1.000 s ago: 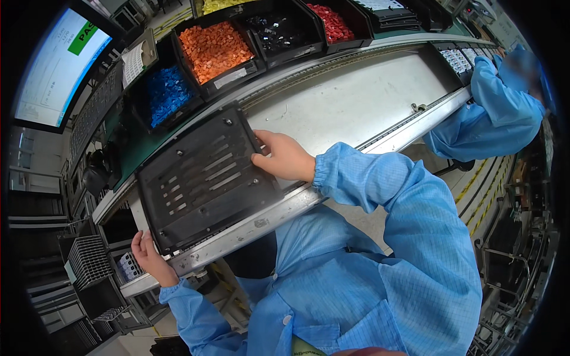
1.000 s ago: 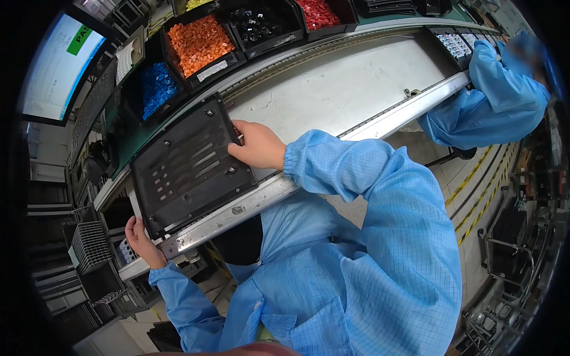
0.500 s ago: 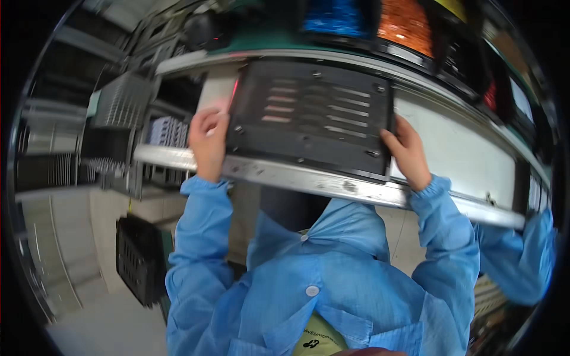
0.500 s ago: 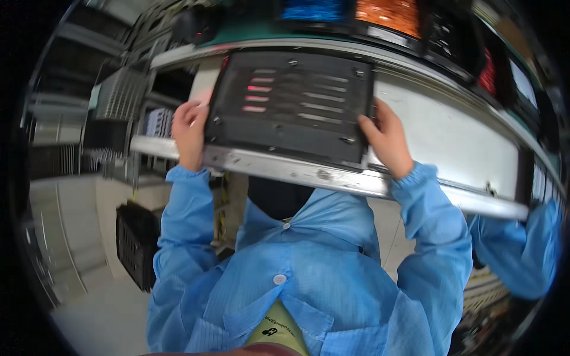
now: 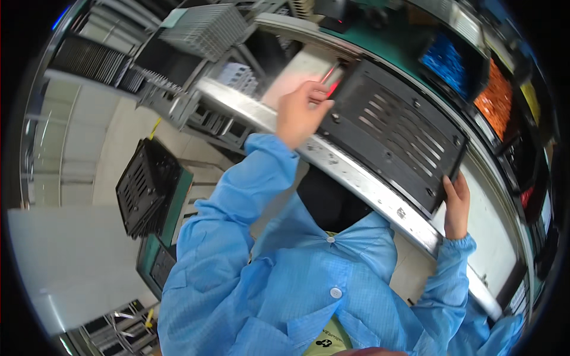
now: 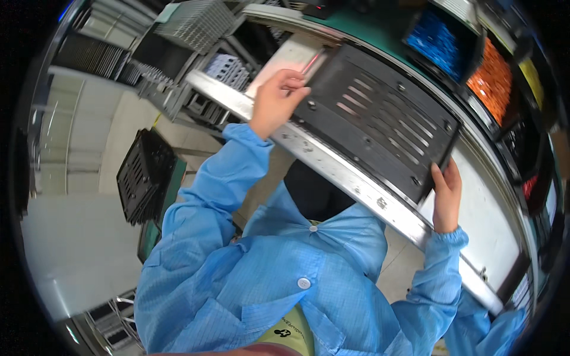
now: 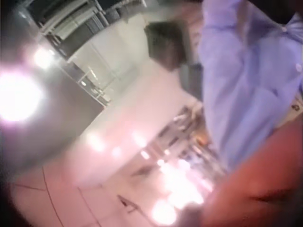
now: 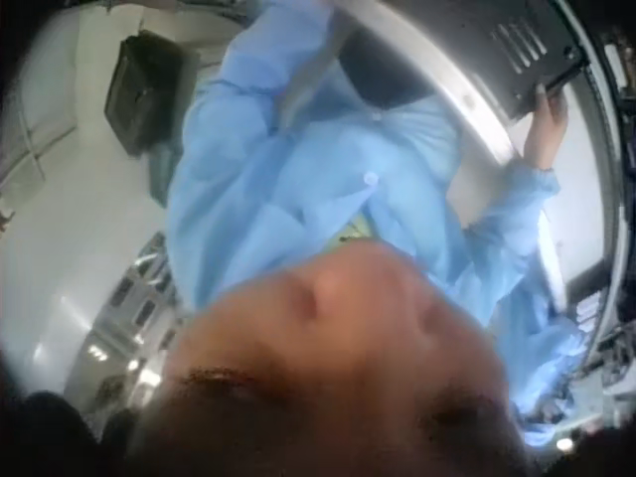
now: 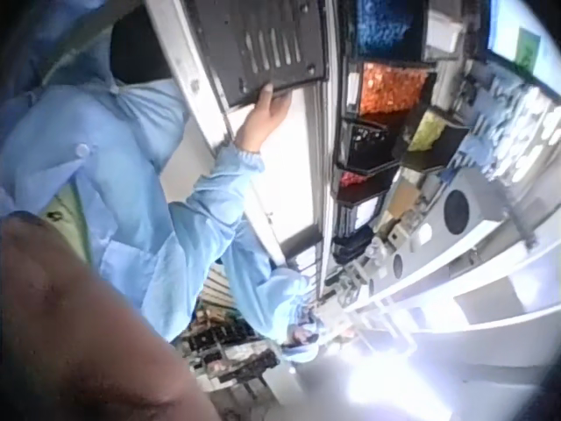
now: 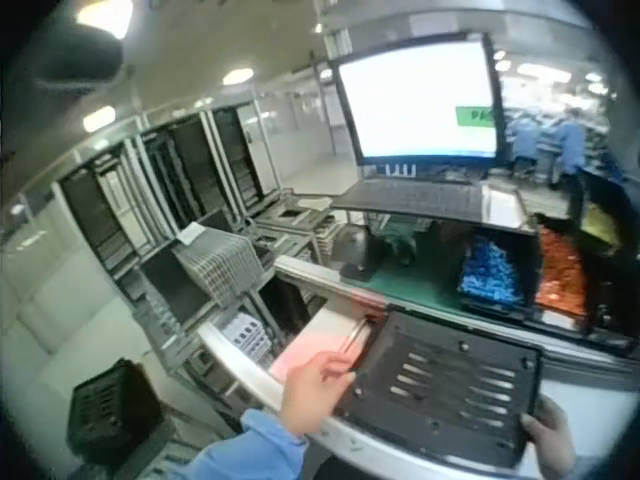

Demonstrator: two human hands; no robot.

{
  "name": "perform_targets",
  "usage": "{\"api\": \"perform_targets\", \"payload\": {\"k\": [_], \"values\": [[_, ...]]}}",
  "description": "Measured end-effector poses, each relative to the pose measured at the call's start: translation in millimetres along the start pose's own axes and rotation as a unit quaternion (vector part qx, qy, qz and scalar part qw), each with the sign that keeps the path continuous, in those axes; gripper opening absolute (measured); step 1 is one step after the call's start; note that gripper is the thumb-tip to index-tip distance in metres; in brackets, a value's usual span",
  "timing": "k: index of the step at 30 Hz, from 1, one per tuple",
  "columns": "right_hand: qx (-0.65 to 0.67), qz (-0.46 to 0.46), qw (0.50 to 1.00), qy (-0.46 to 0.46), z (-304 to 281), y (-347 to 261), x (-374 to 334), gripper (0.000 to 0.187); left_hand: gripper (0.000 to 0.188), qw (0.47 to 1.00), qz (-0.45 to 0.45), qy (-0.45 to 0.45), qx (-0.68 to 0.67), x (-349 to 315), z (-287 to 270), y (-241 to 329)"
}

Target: Manually inserting small electronic components into circuit board panels at an assembly station.

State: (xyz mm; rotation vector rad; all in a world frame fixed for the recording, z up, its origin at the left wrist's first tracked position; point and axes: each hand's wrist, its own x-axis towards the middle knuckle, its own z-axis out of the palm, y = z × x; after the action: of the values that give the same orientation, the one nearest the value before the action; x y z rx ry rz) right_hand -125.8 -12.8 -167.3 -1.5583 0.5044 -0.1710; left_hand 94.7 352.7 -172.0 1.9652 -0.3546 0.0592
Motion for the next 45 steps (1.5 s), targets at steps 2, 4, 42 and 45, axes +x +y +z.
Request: {"api": "perform_targets", "payload": {"k": [2, 4, 42, 45], "values": [[-0.004, 0.006, 1.000, -0.010, -5.9, 2.8, 2.4, 0.049, 0.032, 1.000, -0.012, -0.005, 0.025, -0.4, -3.0, 16.1], [-0.015, 0.022, 1.000, -0.002, -9.6, 1.8, 1.8, 0.049, 0.034, 0.999, -0.020, -0.011, 0.043, -0.9, -5.6, 24.7], [-0.082, -0.012, 0.994, 0.066, -4.3, 6.6, 1.6, 0.040, 0.008, 0.689, 0.217, -0.056, 0.689, 160.3, -340.9, 39.8], [-0.099, -0.003, 0.992, 0.072, -10.8, 13.2, -0.5, 0.043, 0.016, 0.783, 0.242, -0.090, 0.567, 126.9, -324.6, 113.6]]}}
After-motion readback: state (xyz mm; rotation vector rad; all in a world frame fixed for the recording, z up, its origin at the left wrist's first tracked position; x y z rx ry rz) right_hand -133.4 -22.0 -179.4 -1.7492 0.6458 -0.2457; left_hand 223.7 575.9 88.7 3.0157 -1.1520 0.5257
